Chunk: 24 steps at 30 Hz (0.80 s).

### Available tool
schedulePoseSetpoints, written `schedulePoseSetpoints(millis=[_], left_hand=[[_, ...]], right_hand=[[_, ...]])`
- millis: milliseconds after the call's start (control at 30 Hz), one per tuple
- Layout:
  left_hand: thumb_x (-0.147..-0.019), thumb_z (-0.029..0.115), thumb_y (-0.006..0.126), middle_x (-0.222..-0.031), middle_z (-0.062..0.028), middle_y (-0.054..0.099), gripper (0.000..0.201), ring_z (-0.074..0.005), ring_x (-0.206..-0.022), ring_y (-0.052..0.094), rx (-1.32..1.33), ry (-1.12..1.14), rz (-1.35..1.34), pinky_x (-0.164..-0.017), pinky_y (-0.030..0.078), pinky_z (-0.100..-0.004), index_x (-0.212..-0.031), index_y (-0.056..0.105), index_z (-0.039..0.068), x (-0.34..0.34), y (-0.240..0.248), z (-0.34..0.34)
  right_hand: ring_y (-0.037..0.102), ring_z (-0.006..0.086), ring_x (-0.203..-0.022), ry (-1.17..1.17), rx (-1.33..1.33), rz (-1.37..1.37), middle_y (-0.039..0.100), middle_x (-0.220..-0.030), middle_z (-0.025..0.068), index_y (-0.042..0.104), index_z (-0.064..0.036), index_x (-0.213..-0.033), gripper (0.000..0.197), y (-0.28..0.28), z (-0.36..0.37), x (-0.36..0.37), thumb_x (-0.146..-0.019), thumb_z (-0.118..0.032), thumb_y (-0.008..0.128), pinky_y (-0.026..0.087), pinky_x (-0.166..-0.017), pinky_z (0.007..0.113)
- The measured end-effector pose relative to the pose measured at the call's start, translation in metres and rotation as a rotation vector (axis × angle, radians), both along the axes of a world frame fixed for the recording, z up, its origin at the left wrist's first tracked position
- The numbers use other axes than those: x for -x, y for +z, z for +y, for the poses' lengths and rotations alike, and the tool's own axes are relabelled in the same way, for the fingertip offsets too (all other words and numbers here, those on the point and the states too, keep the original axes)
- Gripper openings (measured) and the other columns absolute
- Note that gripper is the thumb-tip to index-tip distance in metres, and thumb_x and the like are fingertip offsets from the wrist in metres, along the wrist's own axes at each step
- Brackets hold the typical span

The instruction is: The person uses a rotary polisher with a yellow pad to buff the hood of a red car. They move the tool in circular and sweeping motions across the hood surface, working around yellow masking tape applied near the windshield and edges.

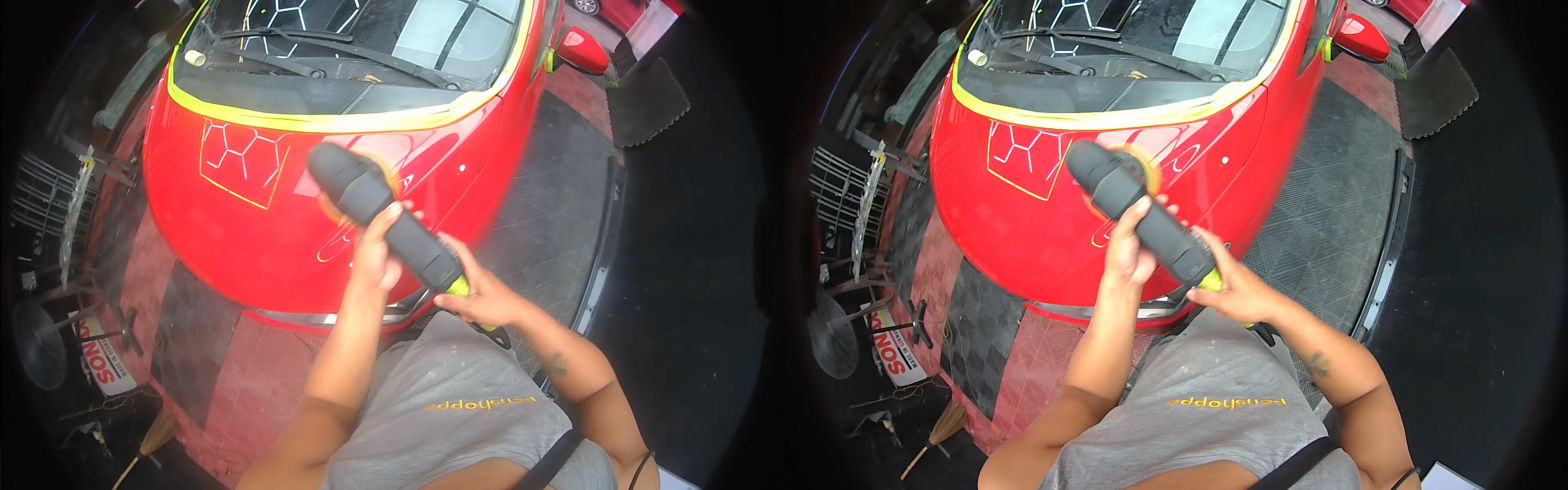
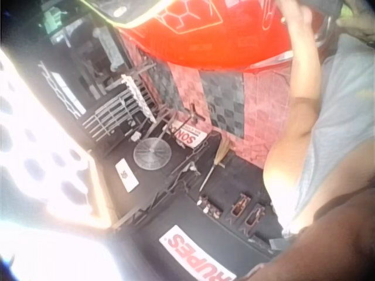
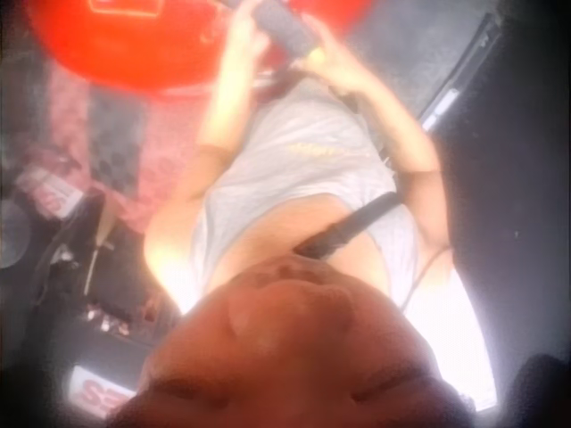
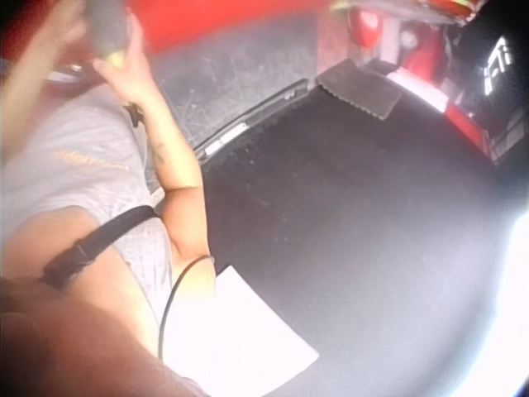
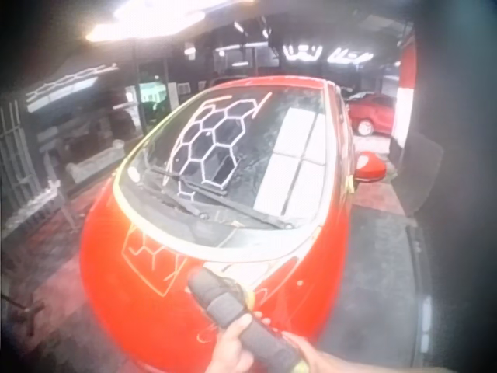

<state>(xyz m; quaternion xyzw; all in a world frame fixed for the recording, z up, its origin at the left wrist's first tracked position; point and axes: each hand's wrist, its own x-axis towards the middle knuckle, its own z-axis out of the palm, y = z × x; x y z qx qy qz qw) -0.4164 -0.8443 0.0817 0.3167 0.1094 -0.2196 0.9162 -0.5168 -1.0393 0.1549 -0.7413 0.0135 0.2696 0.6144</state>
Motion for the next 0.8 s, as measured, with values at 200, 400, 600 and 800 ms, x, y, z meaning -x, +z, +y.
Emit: schedulePoseSetpoints(millis=[200,400,600,800], left_hand=[[-0.097,0.022,0.08,-0.118,-0.0114,0.071,0.042,-0.0301,-0.111,0.072,0.005,-0.075,0.008,-0.094,0.063,-0.0531,-0.129,0.062,0.002,-0.026,0.016,-0.036],[-0.098,0.015,0.077,-0.11,-0.0104,0.071,0.033,-0.0273,-0.104,0.073,-0.051,0.01,0.065,-0.092,0.062,-0.0458,-0.125,0.062,0.004,-0.01,0.022,-0.004],[-0.099,0.015,0.077,-0.114,-0.0114,0.07,0.036,-0.0294,-0.108,0.072,-0.05,0.065,0.097,-0.094,0.061,-0.0487,-0.129,0.059,0.005,0.004,0.012,0.024],[-0.101,0.025,0.076,-0.121,-0.0119,0.07,0.039,-0.0313,-0.116,0.07,-0.055,0.149,0.092,-0.103,0.059,-0.0602,-0.129,0.061,0.003,0.029,-0.005,0.068]], right_hand=[[0.061,0.0118,-0.06,-0.077,-0.037,0.081,0.067,-0.11,0.0135,0.007,-0.0221,-0.174,0.103,0.01,-0.023,-0.003,-0.099,-0.011,0.076,0.054,-0.053,0.03],[0.063,0.0149,-0.062,0.018,-0.034,0.126,0.066,-0.126,0.0202,0.004,-0.0236,-0.174,0.106,0.001,-0.002,-0.006,-0.099,-0.015,0.077,0.056,-0.055,0.033],[0.065,0.0167,-0.065,0.086,-0.047,0.125,0.062,-0.139,0.0238,0.002,-0.0225,-0.174,0.109,-0.007,0.016,-0.004,-0.097,-0.015,0.079,0.057,-0.055,0.034],[0.073,0.0256,-0.084,0.201,-0.06,0.078,0.059,-0.148,0.0272,0.003,-0.0171,-0.174,0.109,-0.012,0.045,-0.006,-0.097,-0.016,0.08,0.061,-0.068,0.038]])
